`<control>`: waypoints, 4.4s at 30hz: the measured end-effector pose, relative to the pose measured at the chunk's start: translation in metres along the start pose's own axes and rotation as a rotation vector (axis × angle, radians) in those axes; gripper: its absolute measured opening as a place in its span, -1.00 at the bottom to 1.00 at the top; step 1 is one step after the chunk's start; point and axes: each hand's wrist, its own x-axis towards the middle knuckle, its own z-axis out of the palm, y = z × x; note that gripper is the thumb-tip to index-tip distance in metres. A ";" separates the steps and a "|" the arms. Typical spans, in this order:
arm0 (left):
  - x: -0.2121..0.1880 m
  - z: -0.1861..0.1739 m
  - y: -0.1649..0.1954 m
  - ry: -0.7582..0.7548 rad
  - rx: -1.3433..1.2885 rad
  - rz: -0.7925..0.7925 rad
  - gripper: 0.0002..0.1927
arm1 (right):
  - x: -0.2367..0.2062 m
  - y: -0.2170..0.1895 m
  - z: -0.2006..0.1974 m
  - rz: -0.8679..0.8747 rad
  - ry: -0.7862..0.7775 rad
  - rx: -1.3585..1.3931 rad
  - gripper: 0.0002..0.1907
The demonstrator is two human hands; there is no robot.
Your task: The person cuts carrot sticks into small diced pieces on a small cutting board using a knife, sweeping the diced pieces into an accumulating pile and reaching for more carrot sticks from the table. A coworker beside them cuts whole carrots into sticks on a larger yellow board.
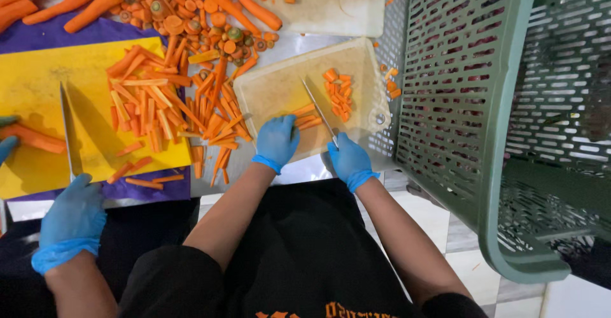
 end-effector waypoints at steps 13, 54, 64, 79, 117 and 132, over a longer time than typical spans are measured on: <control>0.030 -0.016 0.023 -0.025 0.230 0.112 -0.30 | 0.007 0.012 -0.015 -0.072 0.003 0.091 -0.71; 0.025 0.016 0.007 -0.035 0.108 0.019 -0.54 | 0.021 -0.012 0.005 0.012 -0.196 -0.122 -0.58; 0.001 -0.009 -0.003 0.089 -0.020 -0.028 -0.52 | 0.002 -0.017 -0.024 -0.122 -0.132 -0.102 -0.67; -0.006 -0.011 0.003 0.064 0.117 0.025 -0.53 | -0.005 -0.023 -0.012 -0.056 -0.151 -0.164 -0.67; -0.063 -0.027 -0.010 -0.205 -0.063 -0.104 -0.79 | 0.017 0.034 -0.006 0.019 -0.032 -0.052 -0.66; 0.005 0.016 0.006 -0.102 -0.007 -0.095 -0.77 | -0.024 0.016 -0.019 -0.149 -0.040 -0.188 -0.70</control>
